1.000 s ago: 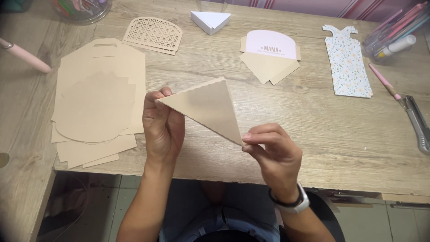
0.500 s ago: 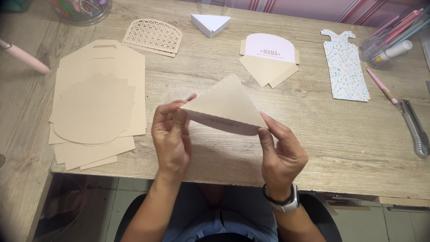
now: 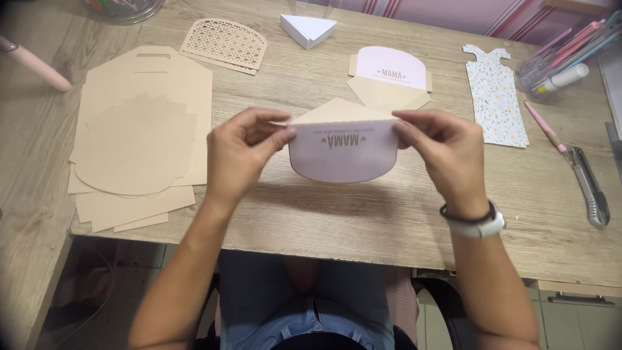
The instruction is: Assembling small paper gift boxes by applying glue to templates and folding them into shape
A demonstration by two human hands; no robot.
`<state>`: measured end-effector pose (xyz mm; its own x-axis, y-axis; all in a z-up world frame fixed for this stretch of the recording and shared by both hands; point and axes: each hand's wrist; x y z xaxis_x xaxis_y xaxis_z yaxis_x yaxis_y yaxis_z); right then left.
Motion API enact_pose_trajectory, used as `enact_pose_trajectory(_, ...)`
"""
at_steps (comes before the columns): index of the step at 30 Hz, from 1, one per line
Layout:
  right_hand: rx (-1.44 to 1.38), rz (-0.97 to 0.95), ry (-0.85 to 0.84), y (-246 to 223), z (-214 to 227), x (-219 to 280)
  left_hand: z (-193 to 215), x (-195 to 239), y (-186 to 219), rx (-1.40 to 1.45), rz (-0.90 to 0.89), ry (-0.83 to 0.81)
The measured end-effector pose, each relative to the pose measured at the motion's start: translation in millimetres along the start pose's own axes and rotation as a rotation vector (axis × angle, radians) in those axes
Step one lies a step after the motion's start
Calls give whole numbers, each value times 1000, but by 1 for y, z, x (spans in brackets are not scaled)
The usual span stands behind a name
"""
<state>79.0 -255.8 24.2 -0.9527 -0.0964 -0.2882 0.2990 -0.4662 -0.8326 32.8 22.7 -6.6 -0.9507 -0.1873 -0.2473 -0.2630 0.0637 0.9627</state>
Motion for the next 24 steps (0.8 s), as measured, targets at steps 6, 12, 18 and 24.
enact_pose_trajectory(6,-221,-108,-65,21,-13,-6,3,-18,-12,107,81,21)
enact_pose_trajectory(12,-60,-38,3,-11,-14,18,7,-20,-34,174,167,31)
enact_pose_trajectory(18,-91,293,257,-35,-35,47,4,-20,-45,186,170,-37)
enact_pose_trajectory(24,452,953,623,-11,-35,52,-9,-6,-38,424,237,43)
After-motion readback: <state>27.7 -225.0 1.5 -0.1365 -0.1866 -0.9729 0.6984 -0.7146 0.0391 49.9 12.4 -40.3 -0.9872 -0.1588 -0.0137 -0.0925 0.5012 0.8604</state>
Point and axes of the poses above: each hand's wrist, its own x-axis away from the middle knuckle, its own z-axis out of the back of the hand, y = z × x, and after that the axes turned 8 degrees about x, right-handed
